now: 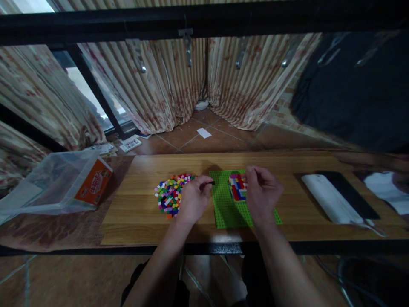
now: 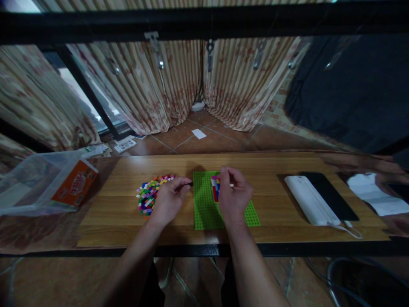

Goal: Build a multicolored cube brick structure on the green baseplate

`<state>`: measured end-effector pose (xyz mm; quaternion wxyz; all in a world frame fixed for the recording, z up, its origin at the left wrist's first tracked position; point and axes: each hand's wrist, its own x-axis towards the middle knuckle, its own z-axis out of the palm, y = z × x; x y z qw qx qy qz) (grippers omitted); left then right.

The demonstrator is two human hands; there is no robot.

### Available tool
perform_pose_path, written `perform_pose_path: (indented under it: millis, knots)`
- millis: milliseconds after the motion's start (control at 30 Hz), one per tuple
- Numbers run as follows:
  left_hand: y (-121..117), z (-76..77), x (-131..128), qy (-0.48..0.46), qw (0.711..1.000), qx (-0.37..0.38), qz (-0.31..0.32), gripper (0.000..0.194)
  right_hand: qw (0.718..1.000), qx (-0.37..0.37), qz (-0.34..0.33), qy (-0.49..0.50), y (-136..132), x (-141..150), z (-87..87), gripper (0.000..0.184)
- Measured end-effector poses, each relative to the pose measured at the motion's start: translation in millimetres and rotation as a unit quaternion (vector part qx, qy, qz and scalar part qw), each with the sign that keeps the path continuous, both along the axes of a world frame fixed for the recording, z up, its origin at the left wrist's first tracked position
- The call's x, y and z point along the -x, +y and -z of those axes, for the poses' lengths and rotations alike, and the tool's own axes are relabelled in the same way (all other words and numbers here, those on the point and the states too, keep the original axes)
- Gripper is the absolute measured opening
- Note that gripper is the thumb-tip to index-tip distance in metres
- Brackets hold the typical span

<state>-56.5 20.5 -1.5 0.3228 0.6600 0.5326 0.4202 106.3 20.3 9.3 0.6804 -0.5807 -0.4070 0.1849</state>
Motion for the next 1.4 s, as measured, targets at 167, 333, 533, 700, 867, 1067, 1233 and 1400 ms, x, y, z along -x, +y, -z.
perform_pose_path:
  millis: [167, 333, 533, 700, 867, 1067, 1233, 1400]
  knots:
    - [7.1, 4.6, -32.3, -0.009, 1.000, -0.005, -0.006, 0.018, 0.996, -0.012, 0.090, -0.001, 10.8, -37.1, 1.5, 0.022]
    - [16.0, 10.2, -57.4, 0.007, 0.999, -0.037, -0.013, 0.018, 0.995, 0.003, 0.100, -0.005, 15.1, -51.4, 6.3, 0.022]
    - [21.7, 14.6, -71.7, 0.026, 0.998, -0.056, -0.017, 0.019, 0.997, 0.024, 0.078, 0.000, 16.9, -54.1, 6.3, 0.022]
    - [25.3, 16.3, -77.5, 0.016, 0.998, -0.059, -0.023, 0.020, 0.997, 0.050, 0.053, -0.005, 16.9, -54.1, 5.0, 0.023]
    - [28.8, 19.1, -83.9, -0.031, 0.999, -0.026, -0.031, 0.019, 0.996, 0.086, 0.005, -0.010, 19.0, -53.9, 13.9, 0.025]
    - [32.4, 25.5, -89.2, -0.124, 0.989, 0.056, -0.052, 0.021, 0.980, 0.167, -0.048, -0.096, 22.5, -55.6, 24.5, 0.032]
    - [32.8, 27.1, -90.2, -0.150, 0.984, 0.079, -0.053, 0.030, 0.957, 0.190, -0.068, -0.209, 26.2, -51.7, 31.3, 0.040]
    - [32.0, 27.2, -90.6, -0.140, 0.986, 0.079, -0.053, 0.032, 0.943, 0.196, -0.092, -0.252, 28.2, -47.4, 34.9, 0.037]
